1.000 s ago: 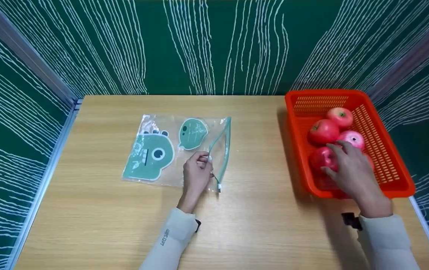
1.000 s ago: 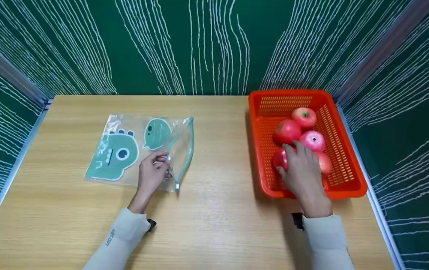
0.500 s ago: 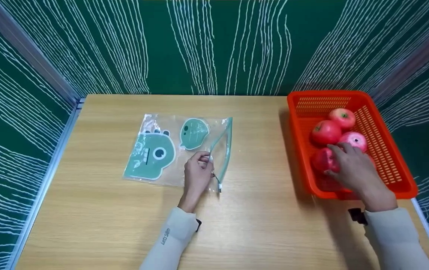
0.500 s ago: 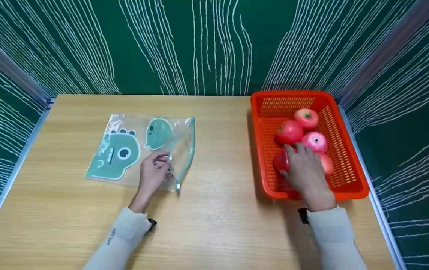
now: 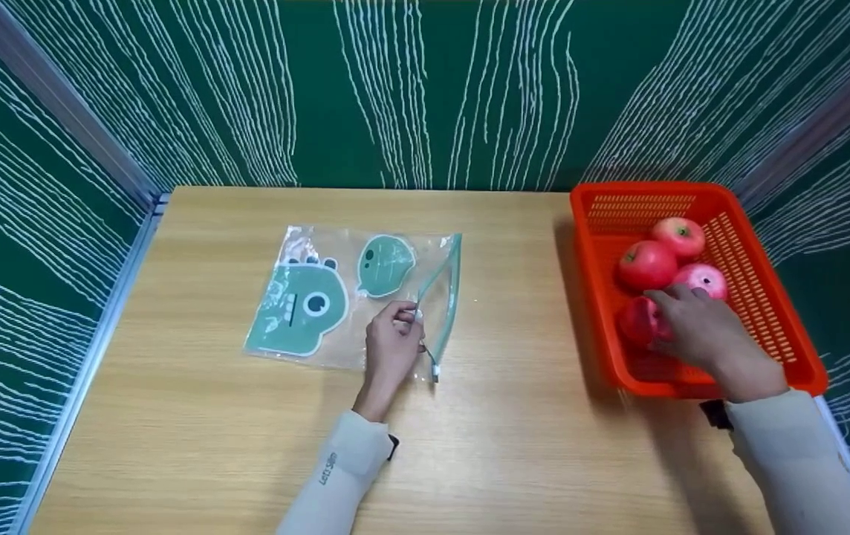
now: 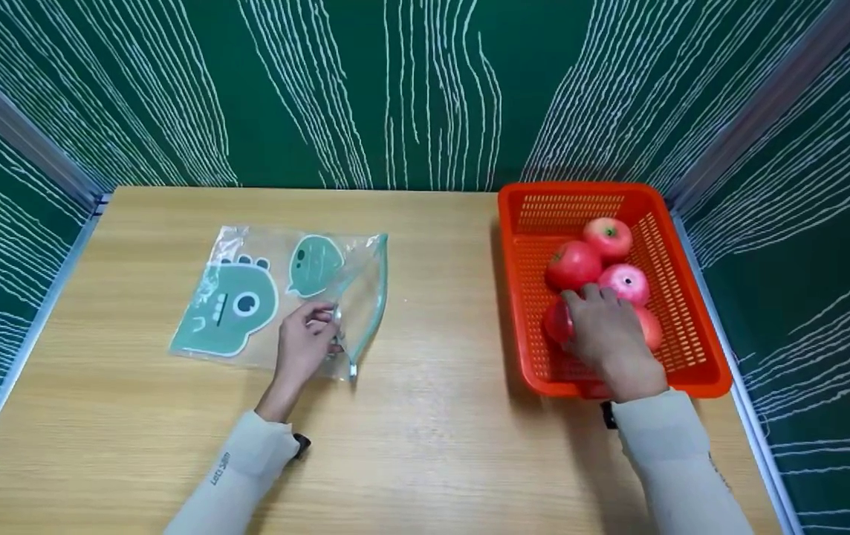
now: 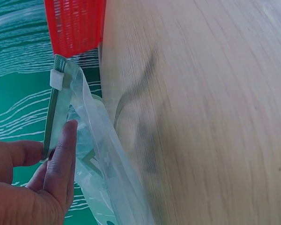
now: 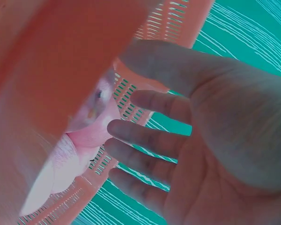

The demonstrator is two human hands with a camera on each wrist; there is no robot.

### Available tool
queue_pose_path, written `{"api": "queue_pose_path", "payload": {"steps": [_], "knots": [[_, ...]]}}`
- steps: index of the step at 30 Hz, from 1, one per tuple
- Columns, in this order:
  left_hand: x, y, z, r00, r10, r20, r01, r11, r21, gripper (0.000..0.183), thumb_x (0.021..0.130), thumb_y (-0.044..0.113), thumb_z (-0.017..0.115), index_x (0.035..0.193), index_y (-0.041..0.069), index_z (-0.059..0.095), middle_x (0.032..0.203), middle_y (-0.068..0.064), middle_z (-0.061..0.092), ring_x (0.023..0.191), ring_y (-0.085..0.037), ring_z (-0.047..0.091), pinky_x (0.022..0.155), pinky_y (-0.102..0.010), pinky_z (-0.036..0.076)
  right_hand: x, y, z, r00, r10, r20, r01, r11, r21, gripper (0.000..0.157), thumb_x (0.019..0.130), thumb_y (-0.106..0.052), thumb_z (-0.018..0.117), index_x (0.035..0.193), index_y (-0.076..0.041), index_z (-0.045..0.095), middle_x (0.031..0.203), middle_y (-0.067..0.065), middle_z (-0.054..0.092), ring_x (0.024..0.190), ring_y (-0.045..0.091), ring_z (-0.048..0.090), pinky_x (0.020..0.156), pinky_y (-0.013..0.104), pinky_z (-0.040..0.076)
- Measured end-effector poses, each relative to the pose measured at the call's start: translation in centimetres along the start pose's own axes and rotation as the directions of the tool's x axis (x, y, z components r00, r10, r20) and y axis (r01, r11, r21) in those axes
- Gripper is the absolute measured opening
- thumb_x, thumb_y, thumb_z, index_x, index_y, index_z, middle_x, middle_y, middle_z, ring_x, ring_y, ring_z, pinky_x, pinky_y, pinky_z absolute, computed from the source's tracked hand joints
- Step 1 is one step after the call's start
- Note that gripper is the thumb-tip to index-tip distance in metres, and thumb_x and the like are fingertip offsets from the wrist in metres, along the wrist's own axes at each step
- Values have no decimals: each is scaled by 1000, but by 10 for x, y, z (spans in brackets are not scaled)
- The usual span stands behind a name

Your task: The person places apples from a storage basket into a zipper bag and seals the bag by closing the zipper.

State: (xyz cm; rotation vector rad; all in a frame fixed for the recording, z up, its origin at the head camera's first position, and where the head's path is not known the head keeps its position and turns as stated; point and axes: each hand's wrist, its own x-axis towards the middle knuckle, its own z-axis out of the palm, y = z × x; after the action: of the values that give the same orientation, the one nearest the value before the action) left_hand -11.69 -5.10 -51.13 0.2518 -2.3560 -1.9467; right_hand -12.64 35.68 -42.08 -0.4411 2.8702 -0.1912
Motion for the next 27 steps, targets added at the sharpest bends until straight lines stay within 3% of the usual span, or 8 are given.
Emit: {"api": "queue_pose_path", "payload": {"steps": [5, 12, 19, 27], "knots": [[0, -1, 0, 1000, 8, 0, -8, 1000, -4, 20, 95, -6, 65, 114, -10, 69, 91, -12, 70, 67, -19, 69, 57, -28, 64, 4, 3, 0, 998, 17, 62, -16, 1000, -23, 86, 77, -10, 93, 152, -4, 51, 134, 31, 55, 111, 54, 53, 89, 74, 56], [1, 0, 0, 1000, -4, 4, 5, 1000, -16, 21, 94, -7, 64, 115, -10, 68, 90, -11, 70, 72, -31, 73, 57, -27, 64, 9, 5, 0, 998, -3, 70, 10, 996, -90, 89, 70, -6, 96, 149, -2, 54, 128, 31, 60, 103, 52, 59, 88, 75, 56], [1, -1, 1, 1000, -8, 8, 8, 1000, -15, 20, 95, -6, 64, 115, -10, 68, 90, -11, 69, 70, -27, 72, 57, -27, 64, 9, 3, -2, 996, -3, 92, 14, 993, -118, 88, 71, -1, 94, 150, -1, 53, 127, 32, 60, 102, 52, 59, 88, 76, 55], [1, -1, 1, 1000, -7, 6, 7, 1000, -14, 20, 96, -6, 65, 115, -10, 68, 91, -12, 70, 72, -28, 72, 58, -28, 64, 11, 3, -8, 989, 0, 150, 19, 993, -121, 83, 74, -9, 93, 147, 0, 54, 122, 29, 61, 95, 47, 61, 84, 70, 60]]}}
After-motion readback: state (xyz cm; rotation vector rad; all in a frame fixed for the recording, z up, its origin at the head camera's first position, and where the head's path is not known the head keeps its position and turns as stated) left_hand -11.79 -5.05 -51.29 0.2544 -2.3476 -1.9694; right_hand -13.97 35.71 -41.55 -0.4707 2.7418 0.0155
